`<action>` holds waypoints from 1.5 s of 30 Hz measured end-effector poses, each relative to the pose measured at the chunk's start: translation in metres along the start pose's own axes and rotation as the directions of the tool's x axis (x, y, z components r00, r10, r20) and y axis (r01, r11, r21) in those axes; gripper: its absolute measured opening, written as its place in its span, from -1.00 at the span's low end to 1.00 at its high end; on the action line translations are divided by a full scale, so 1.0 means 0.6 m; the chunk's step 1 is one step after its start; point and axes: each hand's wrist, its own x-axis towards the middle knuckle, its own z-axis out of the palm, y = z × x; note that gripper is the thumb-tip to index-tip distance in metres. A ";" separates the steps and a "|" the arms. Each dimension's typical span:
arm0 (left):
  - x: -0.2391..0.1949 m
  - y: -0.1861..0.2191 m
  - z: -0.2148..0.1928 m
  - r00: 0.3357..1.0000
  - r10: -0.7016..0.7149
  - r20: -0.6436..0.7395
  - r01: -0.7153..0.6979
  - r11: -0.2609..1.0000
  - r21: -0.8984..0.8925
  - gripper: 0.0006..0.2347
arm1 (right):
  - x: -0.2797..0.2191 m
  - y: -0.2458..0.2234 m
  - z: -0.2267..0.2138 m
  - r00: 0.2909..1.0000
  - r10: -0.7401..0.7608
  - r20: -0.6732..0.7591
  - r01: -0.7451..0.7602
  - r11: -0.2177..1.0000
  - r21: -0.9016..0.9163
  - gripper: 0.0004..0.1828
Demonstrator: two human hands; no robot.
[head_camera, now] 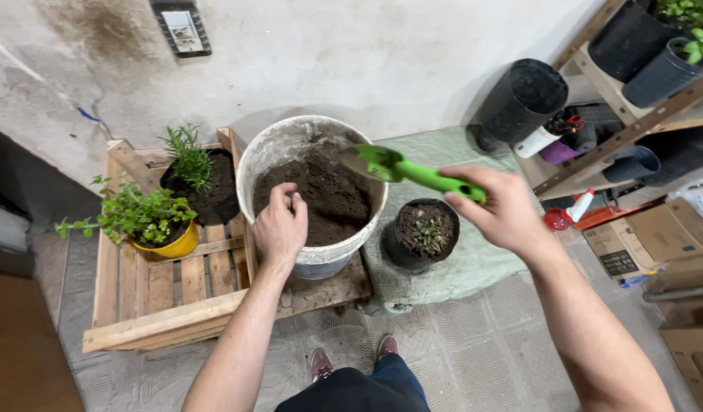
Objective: The person uses a green scoop to transfer soil from a large white bucket into a small black seedling bag containing a small plant, using their hands to press and level the soil.
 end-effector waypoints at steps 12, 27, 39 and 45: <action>0.000 -0.016 0.033 0.992 0.040 -0.121 -0.038 0.999 0.015 -0.77 | 0.173 0.098 0.430 0.695 -0.033 0.718 0.309 0.915 -0.258 -0.67; -0.002 -0.014 0.036 0.975 0.101 -0.198 -0.107 0.994 -0.020 -0.79 | 0.119 0.052 0.198 0.745 0.213 0.632 -0.551 0.731 0.403 -0.38; -0.002 -0.011 0.022 0.952 0.256 -0.166 -0.228 0.958 0.172 -0.75 | -0.075 0.198 0.242 0.807 0.544 0.230 -0.426 0.268 0.864 -0.50; -0.001 -0.006 0.014 0.960 0.246 -0.132 -0.225 0.962 0.157 -0.70 | -0.102 0.208 0.269 0.820 0.549 0.159 -0.328 0.223 0.918 -0.51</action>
